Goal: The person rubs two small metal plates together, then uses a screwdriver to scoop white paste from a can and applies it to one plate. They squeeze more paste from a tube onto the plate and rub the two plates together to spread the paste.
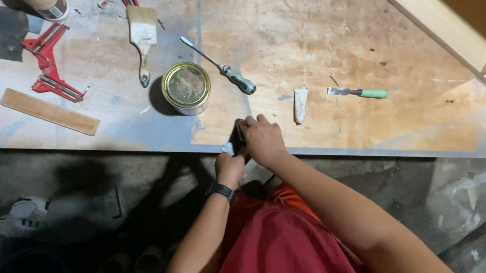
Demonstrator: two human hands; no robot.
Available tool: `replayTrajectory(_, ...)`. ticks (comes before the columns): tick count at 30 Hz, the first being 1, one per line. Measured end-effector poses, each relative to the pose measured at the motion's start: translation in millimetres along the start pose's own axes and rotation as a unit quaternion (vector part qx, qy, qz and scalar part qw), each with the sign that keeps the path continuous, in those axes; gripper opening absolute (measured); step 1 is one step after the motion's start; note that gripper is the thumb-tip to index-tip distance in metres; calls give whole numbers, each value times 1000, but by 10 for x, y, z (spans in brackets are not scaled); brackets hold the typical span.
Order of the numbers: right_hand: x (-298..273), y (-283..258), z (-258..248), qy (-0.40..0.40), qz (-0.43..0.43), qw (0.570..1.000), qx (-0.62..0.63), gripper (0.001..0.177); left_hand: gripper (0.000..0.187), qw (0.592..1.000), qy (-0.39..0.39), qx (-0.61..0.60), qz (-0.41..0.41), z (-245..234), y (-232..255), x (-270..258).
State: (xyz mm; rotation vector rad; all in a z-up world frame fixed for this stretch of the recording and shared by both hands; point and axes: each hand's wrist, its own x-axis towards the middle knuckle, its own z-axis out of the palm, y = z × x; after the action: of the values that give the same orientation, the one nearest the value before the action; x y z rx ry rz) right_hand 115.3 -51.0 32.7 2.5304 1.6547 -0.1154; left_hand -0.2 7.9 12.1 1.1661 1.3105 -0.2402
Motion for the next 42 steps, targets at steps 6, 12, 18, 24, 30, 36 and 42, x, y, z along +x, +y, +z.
replayTrajectory(6, -677, 97, 6, -20, -8, 999, -30, 33, 69, 999, 19, -40, 5, -21, -31, -94)
replayTrajectory(12, -611, 75, 8, -28, 4, 1000, 3, 31, 65, 998, 35, -54, 18, -12, -111, -14)
replayTrajectory(18, -631, 159, 54, -21, 23, 1000, 2, 31, 66, 998, 40, -38, 20, 14, -16, -107)
replayTrajectory(24, -927, 161, -321, -53, 13, 998, 2, 34, 58, 992, 80, -89, 38, 228, -292, 120)
replayTrajectory(30, -723, 213, 146, -40, 33, 999, 10, 35, 64, 988, 90, -126, 5, 231, -118, -249)
replayTrajectory(36, -653, 198, 16, -77, 65, 994, 39, 34, 66, 981, 101, -166, 16, 417, -405, 55)
replayTrajectory(42, -861, 251, 64, -69, 23, 997, 17, 36, 65, 978, 112, -173, 28, 425, -499, 173)
